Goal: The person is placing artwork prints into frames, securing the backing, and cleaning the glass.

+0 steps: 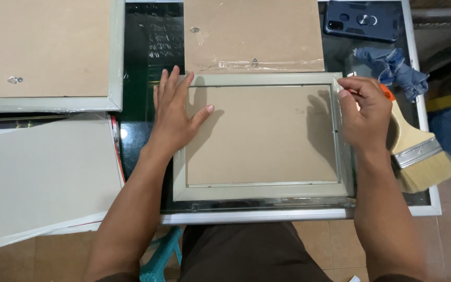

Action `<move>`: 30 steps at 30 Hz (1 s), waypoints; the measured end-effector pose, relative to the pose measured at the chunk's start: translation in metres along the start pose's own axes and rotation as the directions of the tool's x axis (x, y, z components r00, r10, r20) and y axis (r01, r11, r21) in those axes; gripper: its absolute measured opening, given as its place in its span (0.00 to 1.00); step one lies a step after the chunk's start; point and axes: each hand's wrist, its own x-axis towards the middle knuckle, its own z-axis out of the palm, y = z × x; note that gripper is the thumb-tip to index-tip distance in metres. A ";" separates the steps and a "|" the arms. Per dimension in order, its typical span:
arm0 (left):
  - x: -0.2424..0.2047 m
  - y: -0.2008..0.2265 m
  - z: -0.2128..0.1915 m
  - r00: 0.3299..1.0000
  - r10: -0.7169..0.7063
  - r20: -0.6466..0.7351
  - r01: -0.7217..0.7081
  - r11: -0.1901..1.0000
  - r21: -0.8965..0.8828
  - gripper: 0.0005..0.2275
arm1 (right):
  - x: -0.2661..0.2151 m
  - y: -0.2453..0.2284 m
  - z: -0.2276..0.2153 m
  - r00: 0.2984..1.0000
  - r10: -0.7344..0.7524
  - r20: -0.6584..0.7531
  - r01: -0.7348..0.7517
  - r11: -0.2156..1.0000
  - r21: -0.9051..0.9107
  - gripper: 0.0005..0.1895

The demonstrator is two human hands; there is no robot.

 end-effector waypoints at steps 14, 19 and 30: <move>0.097 0.050 0.020 0.969 0.164 0.184 -0.213 0.934 0.286 0.26 | -0.001 0.003 0.004 0.990 -0.070 0.120 0.076 0.996 -0.044 0.10; 0.148 0.040 0.061 0.978 0.072 0.196 -0.150 0.897 0.416 0.28 | 0.000 0.008 0.004 0.995 -0.036 0.092 0.036 0.999 -0.002 0.10; 0.148 0.066 0.050 1.000 -0.006 0.010 0.001 0.905 0.424 0.34 | 0.004 0.002 -0.008 0.988 0.145 0.060 -0.151 0.982 0.110 0.11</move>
